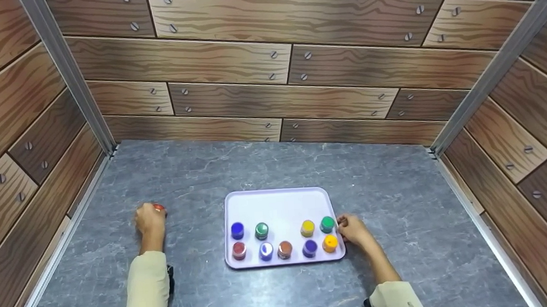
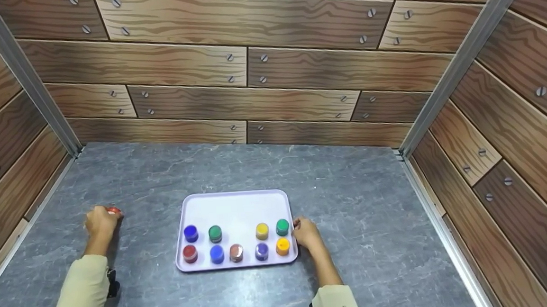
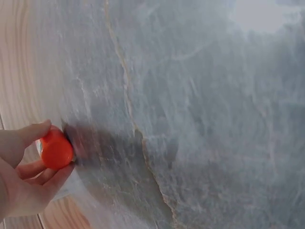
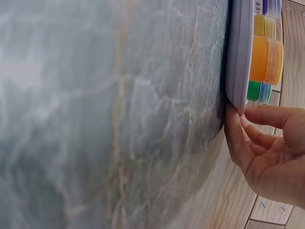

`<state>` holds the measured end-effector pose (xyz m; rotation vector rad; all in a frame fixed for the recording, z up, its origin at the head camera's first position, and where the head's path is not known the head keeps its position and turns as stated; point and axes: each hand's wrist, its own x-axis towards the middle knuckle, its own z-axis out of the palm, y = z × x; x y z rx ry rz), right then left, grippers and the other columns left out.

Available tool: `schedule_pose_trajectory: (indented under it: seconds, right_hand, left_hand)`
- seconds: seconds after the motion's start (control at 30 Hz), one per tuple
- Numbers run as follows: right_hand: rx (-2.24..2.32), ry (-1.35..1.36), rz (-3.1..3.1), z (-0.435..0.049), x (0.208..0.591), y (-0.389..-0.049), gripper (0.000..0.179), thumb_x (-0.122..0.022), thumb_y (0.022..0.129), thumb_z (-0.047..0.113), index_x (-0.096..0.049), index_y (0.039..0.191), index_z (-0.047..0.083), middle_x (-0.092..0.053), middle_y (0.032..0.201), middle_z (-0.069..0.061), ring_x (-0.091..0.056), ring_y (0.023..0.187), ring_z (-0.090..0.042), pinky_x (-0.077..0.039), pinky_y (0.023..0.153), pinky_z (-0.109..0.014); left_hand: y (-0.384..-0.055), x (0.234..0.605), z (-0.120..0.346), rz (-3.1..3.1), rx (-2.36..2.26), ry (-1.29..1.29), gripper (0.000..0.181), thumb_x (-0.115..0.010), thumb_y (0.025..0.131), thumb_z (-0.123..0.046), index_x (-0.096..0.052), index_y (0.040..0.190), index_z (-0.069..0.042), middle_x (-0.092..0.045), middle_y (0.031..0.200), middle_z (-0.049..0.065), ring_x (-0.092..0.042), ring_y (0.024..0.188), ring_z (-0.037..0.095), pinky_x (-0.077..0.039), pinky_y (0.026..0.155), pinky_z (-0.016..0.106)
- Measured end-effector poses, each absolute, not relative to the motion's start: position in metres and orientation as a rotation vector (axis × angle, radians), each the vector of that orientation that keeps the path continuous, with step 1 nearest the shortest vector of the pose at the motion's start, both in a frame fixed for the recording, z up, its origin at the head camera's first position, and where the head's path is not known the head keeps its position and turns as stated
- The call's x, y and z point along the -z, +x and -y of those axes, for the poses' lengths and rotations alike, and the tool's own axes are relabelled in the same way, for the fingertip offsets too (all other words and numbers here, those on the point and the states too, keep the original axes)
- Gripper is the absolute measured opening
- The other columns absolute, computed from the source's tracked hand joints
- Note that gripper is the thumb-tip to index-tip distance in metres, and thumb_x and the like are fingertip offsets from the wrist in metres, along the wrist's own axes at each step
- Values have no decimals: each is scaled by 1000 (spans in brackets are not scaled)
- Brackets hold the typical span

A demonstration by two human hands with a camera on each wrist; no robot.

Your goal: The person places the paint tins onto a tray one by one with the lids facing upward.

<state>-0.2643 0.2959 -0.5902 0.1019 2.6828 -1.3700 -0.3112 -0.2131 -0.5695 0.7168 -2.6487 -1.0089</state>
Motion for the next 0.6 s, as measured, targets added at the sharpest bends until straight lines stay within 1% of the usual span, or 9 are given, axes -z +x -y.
schedule_pose_trajectory:
  seconds: [0.07, 0.1, 0.2, 0.23, 0.27, 0.3, 0.37, 0.5, 0.6]
  right_hand:
    - [1403, 58, -2666, -324, 646, -293, 22, -52, 76, -4, -54, 98, -7, -55, 78, -13, -55, 65, -23, -51, 52, -35]
    - [1421, 16, -2661, -327, 650, -295, 20, -52, 76, -2, -54, 95, -5, -55, 76, -11, -55, 64, -21, -51, 51, -34]
    - [1410, 18, -2664, -326, 648, -293, 20, -52, 76, -2, -54, 95, -5, -55, 76, -11, -55, 64, -21, -51, 51, -33]
    - [1396, 45, -2662, -320, 639, -289, 21, -52, 76, -3, -54, 97, -7, -55, 77, -13, -55, 65, -23, -51, 52, -34]
    - [1380, 81, -2660, -307, 612, -275, 21, -51, 76, -5, -54, 96, -8, -55, 77, -14, -55, 66, -24, -52, 54, -36]
    - [1376, 75, -2663, -300, 598, -268, 20, -50, 76, -6, -53, 95, -10, -54, 77, -15, -55, 66, -24, -52, 54, -36]
    - [1394, 37, -2655, -313, 627, -283, 22, -51, 77, -5, -53, 98, -9, -54, 79, -17, -54, 66, -26, -51, 54, -37]
    - [1457, -91, -2657, -361, 721, -330, 21, -54, 74, -1, -53, 96, -3, -53, 75, -12, -54, 60, -20, -49, 45, -33]
    - [1444, -25, -2662, -382, 766, -354, 22, -56, 74, 1, -54, 97, -1, -55, 77, -11, -55, 60, -20, -50, 45, -33]
  left_hand:
    - [-311, 567, 212, 2653, 1007, 706, 27, -65, 77, -10, -61, 88, 15, -57, 94, 35, -55, 89, 49, -44, 72, 53]
    - [-311, 566, 211, 2657, 1004, 701, 27, -65, 77, -10, -61, 88, 15, -57, 93, 35, -55, 89, 49, -44, 72, 53]
    - [-311, 562, 207, 2656, 998, 664, 26, -63, 76, -9, -61, 87, 15, -58, 92, 36, -55, 87, 49, -45, 71, 53]
    - [-311, 560, 205, 2654, 992, 638, 26, -62, 76, -9, -61, 86, 15, -58, 90, 36, -56, 86, 49, -45, 71, 53]
    - [-311, 559, 204, 2652, 987, 608, 25, -62, 76, -9, -61, 86, 14, -59, 89, 35, -56, 86, 49, -45, 71, 52]
    - [-311, 557, 201, 2647, 986, 584, 25, -63, 76, -9, -61, 85, 14, -59, 89, 35, -56, 85, 49, -45, 71, 52]
    - [-311, 554, 197, 2636, 982, 529, 25, -64, 75, -9, -61, 85, 14, -59, 88, 35, -56, 85, 49, -45, 71, 52]
    - [-312, 546, 187, 2628, 985, 461, 28, -66, 73, -11, -62, 89, 12, -60, 89, 33, -57, 85, 47, -45, 73, 50]
    - [-312, 543, 179, 2614, 1006, 423, 30, -66, 73, -11, -63, 93, 11, -61, 91, 31, -57, 87, 45, -46, 74, 49]
